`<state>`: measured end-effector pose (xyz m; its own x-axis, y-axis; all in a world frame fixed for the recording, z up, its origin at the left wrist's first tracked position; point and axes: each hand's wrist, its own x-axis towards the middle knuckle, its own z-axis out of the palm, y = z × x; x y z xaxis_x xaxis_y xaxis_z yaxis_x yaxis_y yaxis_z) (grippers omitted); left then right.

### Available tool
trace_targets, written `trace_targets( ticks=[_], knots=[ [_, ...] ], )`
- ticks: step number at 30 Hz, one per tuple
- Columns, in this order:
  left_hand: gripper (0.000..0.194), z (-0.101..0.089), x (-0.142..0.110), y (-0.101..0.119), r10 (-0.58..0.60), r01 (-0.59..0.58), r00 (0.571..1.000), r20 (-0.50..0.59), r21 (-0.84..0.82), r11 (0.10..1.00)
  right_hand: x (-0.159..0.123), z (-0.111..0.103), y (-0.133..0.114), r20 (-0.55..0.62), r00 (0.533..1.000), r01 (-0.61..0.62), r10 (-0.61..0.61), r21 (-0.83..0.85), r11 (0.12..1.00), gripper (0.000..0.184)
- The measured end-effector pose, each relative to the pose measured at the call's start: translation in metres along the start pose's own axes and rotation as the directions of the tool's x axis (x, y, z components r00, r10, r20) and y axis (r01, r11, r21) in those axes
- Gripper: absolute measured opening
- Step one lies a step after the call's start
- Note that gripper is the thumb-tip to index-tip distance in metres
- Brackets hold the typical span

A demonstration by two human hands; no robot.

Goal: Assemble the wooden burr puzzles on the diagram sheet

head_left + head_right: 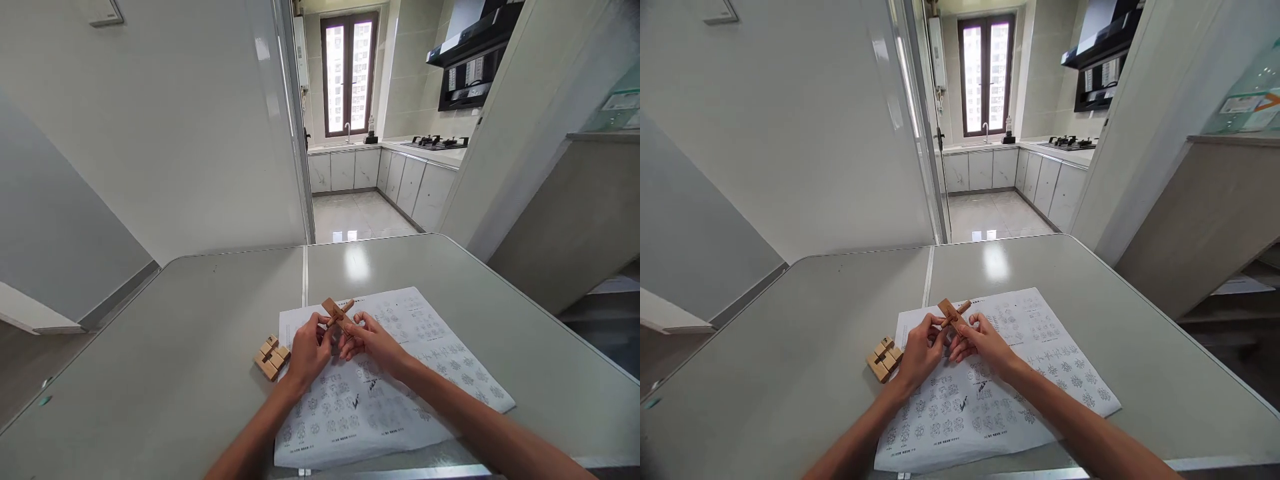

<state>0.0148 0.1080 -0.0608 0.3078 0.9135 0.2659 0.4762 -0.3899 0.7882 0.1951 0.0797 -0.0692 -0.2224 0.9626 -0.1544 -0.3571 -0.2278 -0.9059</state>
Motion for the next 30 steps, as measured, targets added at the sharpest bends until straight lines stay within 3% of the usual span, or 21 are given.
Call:
trace_targets(
  ticks=[7,15,20,26,30],
  knots=[
    [0.018,0.003,-0.001,-0.002,-0.048,0.048,0.999,-0.009,0.006,0.999,-0.001,0.000,-0.004,0.015,1.000,-0.007,0.007,-0.014,1.000,0.060],
    [0.022,-0.001,-0.001,0.002,-0.020,0.020,1.000,0.003,0.031,0.999,0.000,-0.002,-0.007,0.094,0.993,-0.063,0.070,-0.074,0.995,0.048],
    [0.019,-0.001,-0.001,0.001,0.005,-0.006,1.000,0.005,0.026,1.000,0.000,-0.002,-0.008,0.084,0.996,-0.024,0.029,-0.067,0.998,0.049],
    [0.022,-0.001,-0.002,0.003,0.001,0.000,1.000,-0.010,0.053,0.999,-0.001,-0.002,-0.011,-0.011,0.999,0.042,-0.043,-0.065,0.997,0.044],
    [0.026,0.000,-0.004,0.004,-0.023,0.024,0.999,-0.023,0.048,0.999,-0.002,-0.002,-0.014,0.016,0.998,0.068,-0.066,-0.091,0.994,0.046]
  ],
)
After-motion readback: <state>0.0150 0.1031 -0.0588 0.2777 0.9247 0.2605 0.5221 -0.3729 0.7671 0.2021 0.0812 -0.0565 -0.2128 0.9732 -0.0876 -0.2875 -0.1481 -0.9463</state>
